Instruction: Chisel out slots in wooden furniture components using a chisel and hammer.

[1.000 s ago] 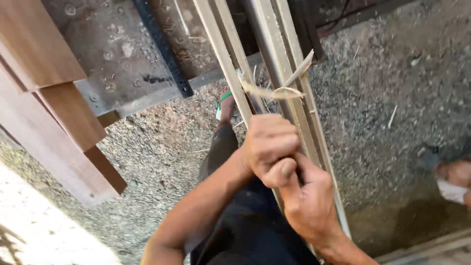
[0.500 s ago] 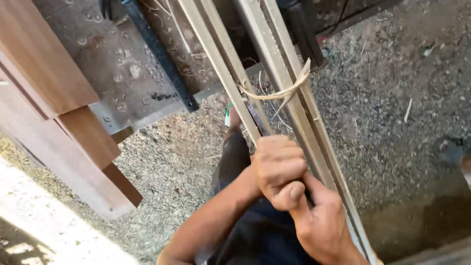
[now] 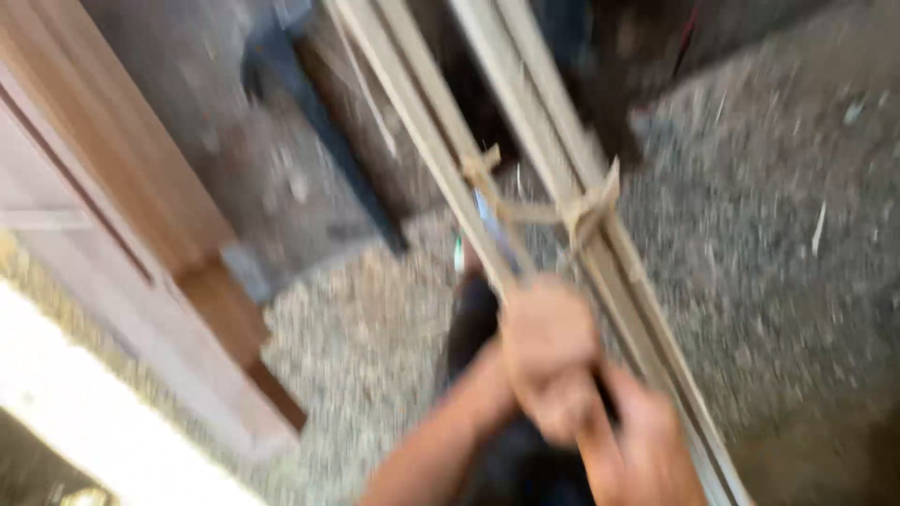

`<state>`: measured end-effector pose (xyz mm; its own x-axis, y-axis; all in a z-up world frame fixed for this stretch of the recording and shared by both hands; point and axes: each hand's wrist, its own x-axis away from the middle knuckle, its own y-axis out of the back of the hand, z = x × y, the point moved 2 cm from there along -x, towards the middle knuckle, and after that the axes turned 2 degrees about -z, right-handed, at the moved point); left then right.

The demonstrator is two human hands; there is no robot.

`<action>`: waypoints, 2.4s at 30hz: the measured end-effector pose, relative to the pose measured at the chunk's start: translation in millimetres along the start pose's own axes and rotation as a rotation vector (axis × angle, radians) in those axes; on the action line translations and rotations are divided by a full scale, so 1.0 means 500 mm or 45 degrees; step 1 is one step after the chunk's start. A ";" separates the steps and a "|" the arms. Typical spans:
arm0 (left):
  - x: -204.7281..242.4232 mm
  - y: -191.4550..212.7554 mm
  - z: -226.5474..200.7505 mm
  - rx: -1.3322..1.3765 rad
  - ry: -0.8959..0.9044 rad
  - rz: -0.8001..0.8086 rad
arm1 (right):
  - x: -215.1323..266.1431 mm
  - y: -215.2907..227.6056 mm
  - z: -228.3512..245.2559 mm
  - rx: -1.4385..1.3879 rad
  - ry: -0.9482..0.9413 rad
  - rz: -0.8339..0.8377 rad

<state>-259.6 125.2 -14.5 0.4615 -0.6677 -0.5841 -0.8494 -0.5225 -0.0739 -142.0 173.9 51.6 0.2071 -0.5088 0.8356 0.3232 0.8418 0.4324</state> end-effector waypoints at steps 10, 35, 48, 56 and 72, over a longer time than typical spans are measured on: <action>-0.176 0.251 0.075 -0.521 -0.168 -0.224 | -0.023 0.011 0.113 -0.356 0.410 0.038; -0.103 0.256 0.146 -1.149 -0.059 0.424 | 0.250 -0.003 -0.369 -0.759 -0.276 -0.087; 0.174 -0.022 -0.105 -1.018 0.003 1.253 | 0.304 0.051 -0.659 -0.958 -0.027 -0.236; 0.202 -0.108 -0.131 -0.949 -0.243 1.898 | 0.349 0.037 -0.774 -0.969 -0.045 -0.327; 0.201 0.066 -0.006 -0.562 0.757 0.814 | 0.334 -0.016 -0.722 -0.964 -0.072 -0.072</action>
<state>-240.5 39.1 -73.1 0.1037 -0.9893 0.1030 -0.8679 -0.0394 0.4952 223.5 16.8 65.4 0.1299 -0.5202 0.8441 0.8814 0.4506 0.1421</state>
